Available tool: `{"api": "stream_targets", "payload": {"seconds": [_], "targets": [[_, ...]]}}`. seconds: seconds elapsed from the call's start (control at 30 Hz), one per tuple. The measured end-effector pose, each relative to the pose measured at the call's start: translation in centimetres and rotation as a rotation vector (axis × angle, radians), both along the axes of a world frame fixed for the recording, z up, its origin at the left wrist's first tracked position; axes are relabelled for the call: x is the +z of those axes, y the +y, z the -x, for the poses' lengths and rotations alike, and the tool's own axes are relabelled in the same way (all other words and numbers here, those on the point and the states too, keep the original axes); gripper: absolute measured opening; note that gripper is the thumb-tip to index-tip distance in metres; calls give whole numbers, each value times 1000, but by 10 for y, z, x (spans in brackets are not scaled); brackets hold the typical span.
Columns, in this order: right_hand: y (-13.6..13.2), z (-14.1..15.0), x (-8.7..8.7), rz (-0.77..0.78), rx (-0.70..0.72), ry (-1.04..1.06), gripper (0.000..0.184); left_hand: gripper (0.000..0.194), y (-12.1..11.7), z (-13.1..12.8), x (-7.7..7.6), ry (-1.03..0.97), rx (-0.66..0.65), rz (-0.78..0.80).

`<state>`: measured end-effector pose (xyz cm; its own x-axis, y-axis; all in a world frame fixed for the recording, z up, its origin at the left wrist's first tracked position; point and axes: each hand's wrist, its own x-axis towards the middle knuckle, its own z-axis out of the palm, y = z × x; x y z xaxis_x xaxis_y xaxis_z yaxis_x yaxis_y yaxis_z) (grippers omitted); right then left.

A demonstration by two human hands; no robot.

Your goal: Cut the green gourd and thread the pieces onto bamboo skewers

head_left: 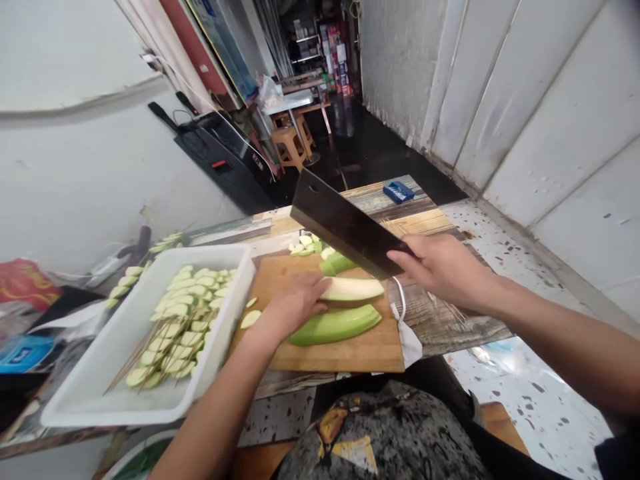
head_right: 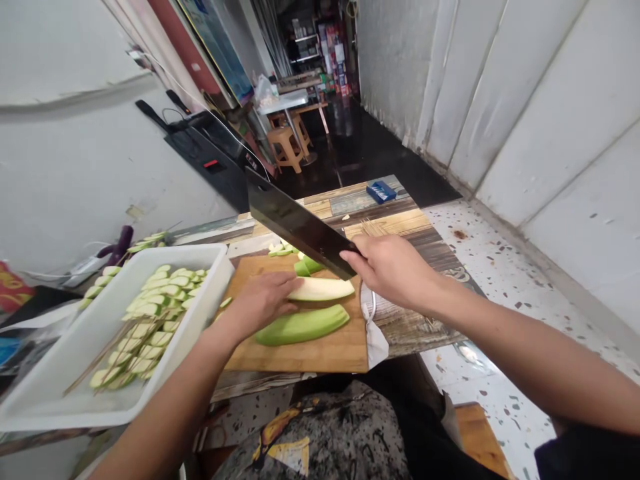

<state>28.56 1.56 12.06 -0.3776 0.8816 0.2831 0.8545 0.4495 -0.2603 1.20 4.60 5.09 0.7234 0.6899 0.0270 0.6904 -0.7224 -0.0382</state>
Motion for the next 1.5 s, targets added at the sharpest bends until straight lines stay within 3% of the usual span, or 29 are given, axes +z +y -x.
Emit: {"api": "stream_targets", "payload": {"seconds": [0.1, 0.33, 0.5, 0.57, 0.63, 0.7, 0.77, 0.97, 1.03, 1.1, 1.17, 1.23, 1.3, 1.37, 1.5], "targets": [[-14, -12, -10, 69, -49, 65, 30, 51, 9, -7, 0, 33, -6, 71], [-38, -29, -30, 172, -191, 198, 34, 43, 10, -26, 3, 21, 45, 75], [-51, -38, -40, 235, -265, 399, 30, 45, 7, -19, 1, -117, 90, 143], [-57, -42, -42, 277, -302, 471, 28, 47, 1, -9, 3, -189, 207, 121], [-62, -45, -44, 311, -342, 506, 27, 46, -5, 3, 6, -224, 457, 19], [-65, -46, -44, 314, -357, 517, 26, 47, -8, 15, 8, -146, 767, -80], [-67, -45, -44, 308, -350, 513, 26, 49, -9, 25, 8, -7, 945, -134], [-66, -37, -43, 340, -336, 443, 33, 47, -10, 37, -4, 190, 994, -126], [-67, -37, -43, 333, -338, 438, 33, 51, -17, 35, -6, 206, 963, -134], [-67, -38, -44, 325, -339, 424, 33, 57, -26, 31, -6, 160, 828, -202], [-66, -39, -44, 300, -328, 367, 33, 60, -35, 26, -5, 75, 508, -170], [-66, -41, -46, 258, -282, 264, 35, 60, -42, 19, -7, 13, 149, -11], [-66, -41, -47, 227, -209, 157, 36, 57, -49, 13, -13, -19, -52, 114], [-67, -41, -49, 234, -135, 74, 35, 51, -56, 9, -21, -49, -45, 111], [-69, -38, -54, 299, -32, -70, 33, 47, -76, 4, -34, -128, 184, -30]]}}
